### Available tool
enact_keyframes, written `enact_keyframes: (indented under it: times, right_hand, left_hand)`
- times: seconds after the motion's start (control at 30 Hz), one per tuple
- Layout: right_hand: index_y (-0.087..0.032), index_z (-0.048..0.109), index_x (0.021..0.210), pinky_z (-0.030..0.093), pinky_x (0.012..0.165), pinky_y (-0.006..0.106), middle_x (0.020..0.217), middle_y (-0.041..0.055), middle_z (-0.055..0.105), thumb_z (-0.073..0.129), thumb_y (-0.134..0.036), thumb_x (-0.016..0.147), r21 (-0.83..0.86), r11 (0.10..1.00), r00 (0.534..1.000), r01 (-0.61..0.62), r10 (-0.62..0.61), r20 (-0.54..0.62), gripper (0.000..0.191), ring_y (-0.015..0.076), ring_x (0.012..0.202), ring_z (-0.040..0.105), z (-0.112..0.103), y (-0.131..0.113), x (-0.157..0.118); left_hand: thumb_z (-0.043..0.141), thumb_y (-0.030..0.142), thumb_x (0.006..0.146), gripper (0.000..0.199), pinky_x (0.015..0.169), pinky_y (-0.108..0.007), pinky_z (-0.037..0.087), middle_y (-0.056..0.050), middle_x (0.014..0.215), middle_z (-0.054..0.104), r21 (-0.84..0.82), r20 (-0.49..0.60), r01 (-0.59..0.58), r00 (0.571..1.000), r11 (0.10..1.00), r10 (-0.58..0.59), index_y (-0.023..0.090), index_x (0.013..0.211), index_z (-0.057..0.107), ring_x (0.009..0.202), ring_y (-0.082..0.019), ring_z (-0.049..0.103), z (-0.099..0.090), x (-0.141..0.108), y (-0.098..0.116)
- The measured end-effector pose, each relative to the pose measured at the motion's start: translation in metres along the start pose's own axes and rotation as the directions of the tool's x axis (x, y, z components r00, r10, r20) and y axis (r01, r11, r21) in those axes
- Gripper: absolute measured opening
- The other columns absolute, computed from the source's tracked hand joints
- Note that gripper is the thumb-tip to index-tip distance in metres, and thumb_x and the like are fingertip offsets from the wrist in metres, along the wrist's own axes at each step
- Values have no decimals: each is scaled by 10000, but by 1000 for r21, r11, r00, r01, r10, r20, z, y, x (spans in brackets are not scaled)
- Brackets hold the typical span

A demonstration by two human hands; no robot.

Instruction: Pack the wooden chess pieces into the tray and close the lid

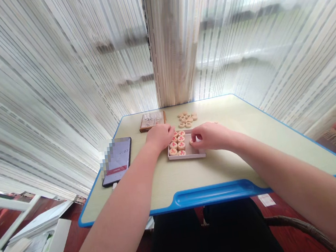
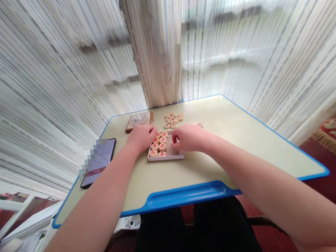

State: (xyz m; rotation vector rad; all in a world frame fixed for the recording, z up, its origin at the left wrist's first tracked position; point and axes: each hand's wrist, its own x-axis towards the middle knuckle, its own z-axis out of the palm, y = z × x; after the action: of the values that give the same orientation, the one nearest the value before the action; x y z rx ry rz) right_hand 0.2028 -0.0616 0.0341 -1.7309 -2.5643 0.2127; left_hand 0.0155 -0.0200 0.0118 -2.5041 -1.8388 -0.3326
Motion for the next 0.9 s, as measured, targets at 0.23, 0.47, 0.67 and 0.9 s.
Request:
enact_keyframes:
  times: [0.23, 0.47, 0.67, 0.9]
  right_hand:
    - [-255, 643, 1021, 336, 553, 273, 882, 37, 682, 567, -403, 702, -22, 1000, 997, -21, 19, -75, 360, 197, 745, 585, 4, 3, 3]
    - [-235, 690, 823, 337, 564, 280, 802, 52, 675, 572, -461, 739, -10, 1000, 997, -17, 16, -81, 268, 209, 768, 579, 6, 6, 6]
    - [-209, 685, 898, 359, 615, 252, 720, 21, 605, 607, -354, 755, 129, 941, 926, 312, -271, -262, 218, 150, 694, 519, 10, -1, 2]
    - [-187, 690, 916, 375, 628, 256, 721, 18, 568, 624, -279, 745, 164, 869, 876, 466, -426, -227, 206, 137, 663, 486, 15, -4, 1]
  left_hand:
    - [289, 405, 906, 445, 733, -311, 457, -104, 933, 694, -4, -1, 5, 1000, 1000, -5, 170, 855, 662, 888, -227, 614, -1, 0, 1]
    - [287, 400, 908, 447, 736, -317, 459, -101, 928, 694, -13, -7, 3, 1000, 1000, -3, 173, 849, 666, 884, -230, 617, 0, 0, 0]
    - [300, 397, 904, 433, 739, -306, 462, -100, 928, 697, -28, 12, 19, 1000, 999, -18, 176, 852, 669, 884, -220, 619, -1, -1, 2]
    - [294, 379, 896, 417, 717, -318, 454, -96, 912, 691, -17, -4, 6, 1000, 1000, -6, 179, 828, 654, 863, -227, 618, 0, 0, 1]
